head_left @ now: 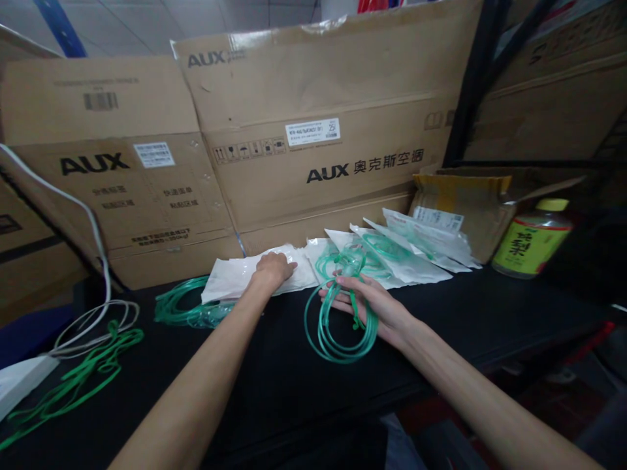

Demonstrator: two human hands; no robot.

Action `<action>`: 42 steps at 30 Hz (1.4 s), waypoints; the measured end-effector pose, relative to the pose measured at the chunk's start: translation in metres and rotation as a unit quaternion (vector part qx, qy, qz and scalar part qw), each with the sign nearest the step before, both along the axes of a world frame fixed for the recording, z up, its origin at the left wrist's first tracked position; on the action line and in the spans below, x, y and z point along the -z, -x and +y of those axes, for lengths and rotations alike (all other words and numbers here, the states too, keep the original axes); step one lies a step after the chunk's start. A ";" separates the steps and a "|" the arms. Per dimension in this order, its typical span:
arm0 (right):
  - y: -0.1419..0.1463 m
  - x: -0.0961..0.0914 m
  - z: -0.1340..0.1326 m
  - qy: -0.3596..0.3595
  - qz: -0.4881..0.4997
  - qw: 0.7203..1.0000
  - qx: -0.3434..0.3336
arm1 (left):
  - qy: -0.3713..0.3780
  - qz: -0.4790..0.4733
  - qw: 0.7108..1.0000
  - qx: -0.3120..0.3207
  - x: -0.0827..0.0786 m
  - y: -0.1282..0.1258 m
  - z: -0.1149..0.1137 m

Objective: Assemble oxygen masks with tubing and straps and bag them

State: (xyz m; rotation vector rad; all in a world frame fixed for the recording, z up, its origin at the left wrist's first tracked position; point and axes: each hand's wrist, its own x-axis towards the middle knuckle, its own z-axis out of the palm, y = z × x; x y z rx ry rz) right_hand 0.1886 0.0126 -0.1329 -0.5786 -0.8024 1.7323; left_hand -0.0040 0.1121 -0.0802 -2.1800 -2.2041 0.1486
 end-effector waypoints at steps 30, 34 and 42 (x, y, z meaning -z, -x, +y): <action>0.001 -0.001 -0.004 -0.013 -0.013 1.000 -0.013 | -0.117 -0.009 0.993 -0.017 -0.023 -0.003 -0.010; 0.001 -0.004 -0.007 -0.028 -0.017 0.999 -0.026 | -0.171 0.003 0.985 -0.005 -0.057 0.003 -0.026; -0.007 -0.013 -0.037 -0.047 -0.032 0.997 -0.044 | -0.237 0.009 0.970 0.054 -0.092 0.000 -0.105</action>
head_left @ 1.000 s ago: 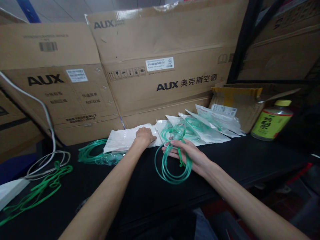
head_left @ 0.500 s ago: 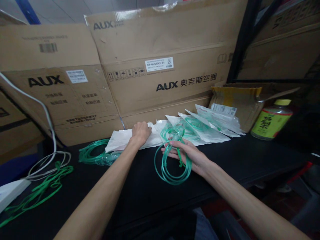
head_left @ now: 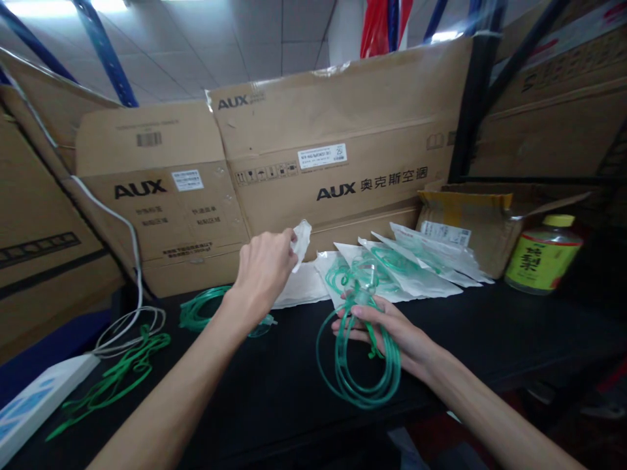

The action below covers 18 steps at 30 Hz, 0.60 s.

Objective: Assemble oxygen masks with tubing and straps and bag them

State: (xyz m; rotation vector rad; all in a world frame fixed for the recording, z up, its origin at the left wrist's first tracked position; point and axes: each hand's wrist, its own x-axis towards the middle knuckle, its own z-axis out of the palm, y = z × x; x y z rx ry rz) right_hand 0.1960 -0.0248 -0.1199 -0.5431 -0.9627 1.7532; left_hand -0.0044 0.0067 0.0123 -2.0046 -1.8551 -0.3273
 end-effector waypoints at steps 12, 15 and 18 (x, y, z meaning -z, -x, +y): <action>-0.017 -0.010 -0.063 0.061 -0.107 0.992 0.037 | 0.098 -0.088 0.979 0.158 0.114 -0.023 -0.067; -0.009 -0.002 -0.064 0.081 -0.121 0.989 0.040 | 0.103 -0.110 0.975 0.162 0.119 -0.021 -0.068; -0.004 0.007 -0.064 0.092 -0.135 0.986 0.034 | 0.095 -0.137 0.972 0.165 0.120 -0.020 -0.066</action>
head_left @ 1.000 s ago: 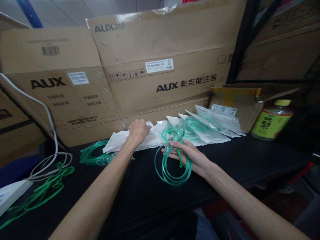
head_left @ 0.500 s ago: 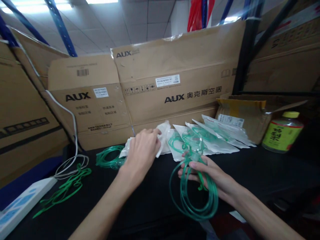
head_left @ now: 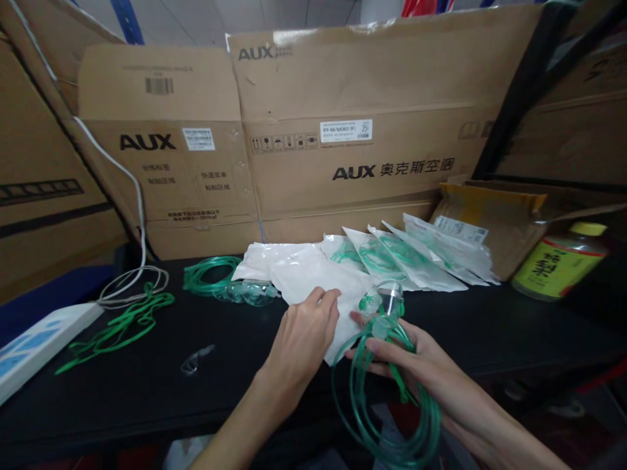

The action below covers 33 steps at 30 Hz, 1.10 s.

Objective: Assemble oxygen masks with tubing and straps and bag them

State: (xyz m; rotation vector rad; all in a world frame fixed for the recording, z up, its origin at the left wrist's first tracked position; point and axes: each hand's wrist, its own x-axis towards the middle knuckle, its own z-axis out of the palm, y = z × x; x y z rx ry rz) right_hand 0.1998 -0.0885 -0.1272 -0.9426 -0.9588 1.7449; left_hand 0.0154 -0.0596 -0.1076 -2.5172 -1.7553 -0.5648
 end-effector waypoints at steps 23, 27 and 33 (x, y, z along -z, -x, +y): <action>0.004 0.015 0.008 0.022 -0.042 0.997 -0.068 | -0.166 -0.068 0.965 0.192 0.026 0.004 0.004; 0.007 0.010 0.009 0.023 -0.039 0.997 -0.062 | -0.163 -0.042 0.949 0.266 0.025 0.012 0.002; 0.012 0.008 0.007 0.011 -0.026 0.998 -0.052 | -0.145 -0.113 0.943 0.278 0.024 0.005 -0.005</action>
